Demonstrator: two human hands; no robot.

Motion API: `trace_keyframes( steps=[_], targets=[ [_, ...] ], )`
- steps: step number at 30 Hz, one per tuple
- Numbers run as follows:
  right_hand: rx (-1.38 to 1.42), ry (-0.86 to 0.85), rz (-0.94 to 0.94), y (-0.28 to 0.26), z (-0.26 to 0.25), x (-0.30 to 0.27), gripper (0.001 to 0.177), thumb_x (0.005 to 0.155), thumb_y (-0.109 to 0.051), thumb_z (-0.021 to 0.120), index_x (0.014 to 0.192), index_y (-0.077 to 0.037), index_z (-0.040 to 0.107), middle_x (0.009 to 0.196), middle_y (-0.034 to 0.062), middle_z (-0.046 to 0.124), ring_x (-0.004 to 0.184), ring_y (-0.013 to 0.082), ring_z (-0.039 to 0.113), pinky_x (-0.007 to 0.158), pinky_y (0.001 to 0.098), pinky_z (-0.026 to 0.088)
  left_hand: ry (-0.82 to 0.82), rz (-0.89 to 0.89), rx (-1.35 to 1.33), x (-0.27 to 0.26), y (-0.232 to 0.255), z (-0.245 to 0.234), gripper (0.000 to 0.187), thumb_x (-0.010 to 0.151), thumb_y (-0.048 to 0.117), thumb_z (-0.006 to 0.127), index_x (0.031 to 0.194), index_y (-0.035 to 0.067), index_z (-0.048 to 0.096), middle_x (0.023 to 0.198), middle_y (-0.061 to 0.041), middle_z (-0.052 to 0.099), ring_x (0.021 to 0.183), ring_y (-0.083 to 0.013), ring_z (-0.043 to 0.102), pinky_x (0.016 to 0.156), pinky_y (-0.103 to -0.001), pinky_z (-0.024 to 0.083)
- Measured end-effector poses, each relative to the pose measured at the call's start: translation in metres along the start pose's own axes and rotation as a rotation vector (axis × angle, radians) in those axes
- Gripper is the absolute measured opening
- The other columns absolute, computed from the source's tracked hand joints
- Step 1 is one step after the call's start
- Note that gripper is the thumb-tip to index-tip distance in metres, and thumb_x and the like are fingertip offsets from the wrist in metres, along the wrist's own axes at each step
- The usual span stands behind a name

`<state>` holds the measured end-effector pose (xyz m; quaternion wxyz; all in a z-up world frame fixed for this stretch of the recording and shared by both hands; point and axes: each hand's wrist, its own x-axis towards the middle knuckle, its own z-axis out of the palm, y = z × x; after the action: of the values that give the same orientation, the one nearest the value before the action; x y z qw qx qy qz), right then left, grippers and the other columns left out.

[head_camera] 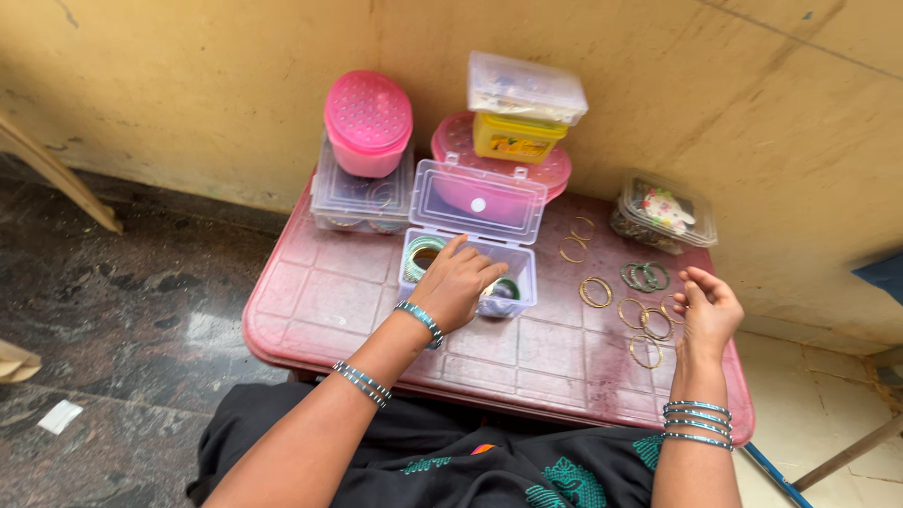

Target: The person sorts through various bangles on a small table, placing them into different plastic containers and organizing them by style and color.

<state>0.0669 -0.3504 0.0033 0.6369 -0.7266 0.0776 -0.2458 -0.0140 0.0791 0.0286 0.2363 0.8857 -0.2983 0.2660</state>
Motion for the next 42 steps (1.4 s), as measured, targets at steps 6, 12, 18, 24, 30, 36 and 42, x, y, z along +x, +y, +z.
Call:
trace_keyframes(
  steps=[6, 12, 18, 24, 30, 36, 42],
  targets=[
    [0.452, 0.28, 0.294, 0.034, -0.055, 0.031, 0.026, 0.094, 0.002, 0.064, 0.119, -0.007, 0.066, 0.103, 0.0037, 0.073, 0.071, 0.0088, 0.064, 0.059, 0.0219, 0.051, 0.037, 0.1, -0.03, 0.001, 0.034, 0.001, 0.044, 0.076, -0.003, 0.064, 0.119, 0.007, 0.071, 0.11, -0.008, 0.071, 0.109, -0.0261, 0.063, 0.118, -0.051, 0.033],
    [0.46, 0.193, 0.272, -0.001, -0.05, 0.043, 0.026, 0.092, -0.002, 0.068, 0.118, -0.008, 0.067, 0.104, 0.0018, 0.072, 0.075, 0.0102, 0.065, 0.062, 0.0231, 0.05, -0.027, 0.13, -0.147, 0.013, 0.075, 0.031, 0.032, 0.084, 0.007, 0.07, 0.116, 0.009, 0.071, 0.111, -0.007, 0.072, 0.11, -0.0231, 0.064, 0.115, -0.051, 0.034],
    [0.453, 0.149, 0.278, -0.01, -0.046, 0.038, 0.024, 0.092, -0.003, 0.068, 0.115, -0.008, 0.068, 0.101, 0.001, 0.072, 0.076, 0.0106, 0.066, 0.063, 0.0231, 0.051, -0.133, 0.171, -0.267, 0.084, 0.118, 0.111, 0.029, 0.085, 0.008, 0.07, 0.114, 0.008, 0.071, 0.111, -0.008, 0.07, 0.11, -0.0261, 0.063, 0.113, -0.05, 0.035],
    [0.463, 0.12, 0.307, -0.022, -0.05, 0.038, 0.02, 0.092, -0.003, 0.066, 0.111, -0.008, 0.069, 0.1, 0.0009, 0.073, 0.074, 0.0094, 0.065, 0.061, 0.0225, 0.051, -0.132, 0.087, -0.287, 0.18, 0.118, 0.228, 0.031, 0.089, 0.002, 0.064, 0.118, 0.011, 0.072, 0.115, -0.009, 0.069, 0.112, -0.028, 0.06, 0.106, -0.046, 0.043],
    [0.391, 0.066, 0.292, -0.023, -0.053, 0.035, 0.016, 0.093, -0.005, 0.068, 0.108, -0.008, 0.07, 0.098, 0.0011, 0.073, 0.072, 0.0075, 0.065, 0.058, 0.0211, 0.05, -0.288, 0.073, -0.041, 0.217, 0.106, 0.298, 0.036, 0.085, 0.003, 0.059, 0.115, 0.015, 0.074, 0.116, -0.013, 0.065, 0.116, -0.0299, 0.056, 0.102, -0.046, 0.04],
    [0.264, 0.034, 0.247, -0.029, -0.057, 0.03, 0.013, 0.093, -0.005, 0.067, 0.106, -0.006, 0.071, 0.096, 0.0015, 0.073, 0.071, 0.007, 0.064, 0.058, 0.021, 0.05, -0.34, 0.099, 0.134, 0.218, 0.106, 0.31, 0.023, 0.087, 0.007, 0.061, 0.105, 0.014, 0.074, 0.116, -0.011, 0.065, 0.122, -0.0284, 0.054, 0.114, -0.053, 0.032],
    [0.171, 0.012, 0.19, -0.028, -0.06, 0.027, 0.012, 0.094, -0.006, 0.067, 0.105, -0.005, 0.071, 0.096, 0.0018, 0.073, 0.073, 0.0069, 0.065, 0.06, 0.0206, 0.05, -0.277, 0.073, 0.088, 0.195, 0.1, 0.298, 0.028, 0.083, 0.003, 0.062, 0.107, 0.01, 0.074, 0.118, -0.014, 0.064, 0.122, -0.0313, 0.054, 0.117, -0.057, 0.028]
  ],
)
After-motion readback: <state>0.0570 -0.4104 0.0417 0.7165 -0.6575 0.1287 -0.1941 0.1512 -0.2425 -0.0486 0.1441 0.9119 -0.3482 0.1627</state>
